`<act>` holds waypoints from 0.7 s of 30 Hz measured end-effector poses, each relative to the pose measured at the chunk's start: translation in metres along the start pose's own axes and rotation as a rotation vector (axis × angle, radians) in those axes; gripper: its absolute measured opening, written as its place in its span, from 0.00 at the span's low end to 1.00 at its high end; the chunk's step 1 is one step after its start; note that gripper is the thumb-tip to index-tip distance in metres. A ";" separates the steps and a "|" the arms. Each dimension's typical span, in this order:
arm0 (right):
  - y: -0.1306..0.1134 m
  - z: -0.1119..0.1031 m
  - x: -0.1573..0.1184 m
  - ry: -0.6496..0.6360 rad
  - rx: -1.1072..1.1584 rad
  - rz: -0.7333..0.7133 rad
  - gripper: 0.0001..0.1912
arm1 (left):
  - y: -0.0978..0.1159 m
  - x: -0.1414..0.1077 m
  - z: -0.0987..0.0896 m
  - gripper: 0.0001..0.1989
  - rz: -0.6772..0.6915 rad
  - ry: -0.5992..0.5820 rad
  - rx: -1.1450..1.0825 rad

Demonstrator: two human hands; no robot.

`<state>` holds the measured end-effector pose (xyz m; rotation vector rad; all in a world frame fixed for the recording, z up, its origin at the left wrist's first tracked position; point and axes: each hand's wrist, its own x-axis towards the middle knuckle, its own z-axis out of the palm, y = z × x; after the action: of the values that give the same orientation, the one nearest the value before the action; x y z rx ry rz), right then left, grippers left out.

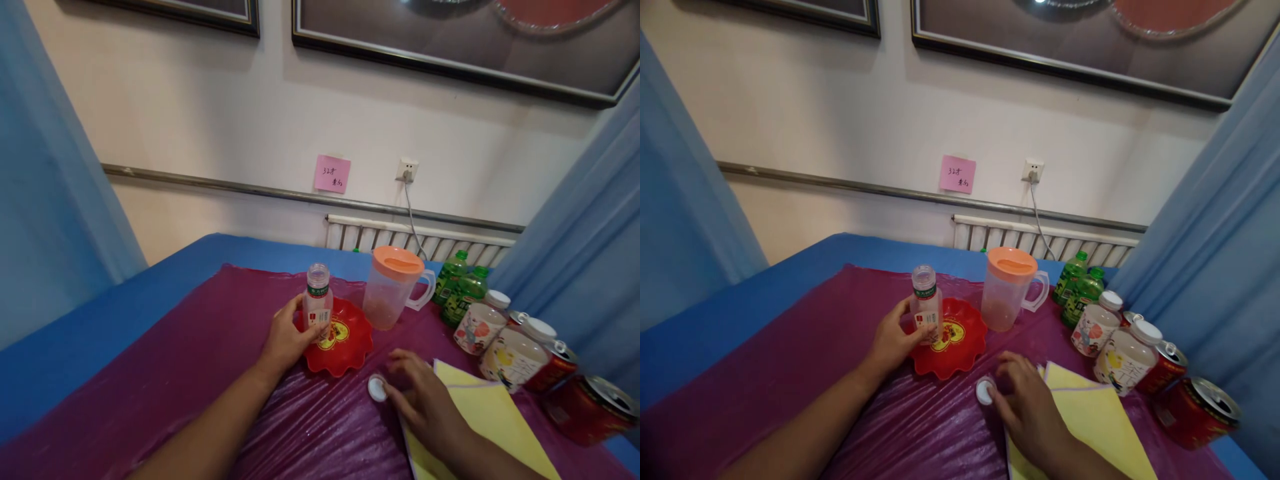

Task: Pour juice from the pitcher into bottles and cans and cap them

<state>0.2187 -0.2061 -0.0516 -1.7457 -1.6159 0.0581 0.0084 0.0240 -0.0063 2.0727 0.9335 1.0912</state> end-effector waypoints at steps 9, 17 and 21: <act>0.064 -0.040 0.102 0.700 0.301 0.394 0.37 | -0.006 -0.001 0.002 0.32 -0.032 -0.075 0.054; 0.081 -0.038 0.148 0.651 0.473 0.423 0.34 | -0.018 -0.002 0.006 0.33 -0.039 -0.090 0.060; 0.075 -0.042 0.158 0.648 0.498 0.397 0.34 | -0.016 -0.004 0.007 0.32 -0.025 -0.113 0.058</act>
<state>0.3348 -0.0823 0.0077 -1.4541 -0.7017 0.0674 0.0076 0.0286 -0.0239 2.1399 0.9431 0.9334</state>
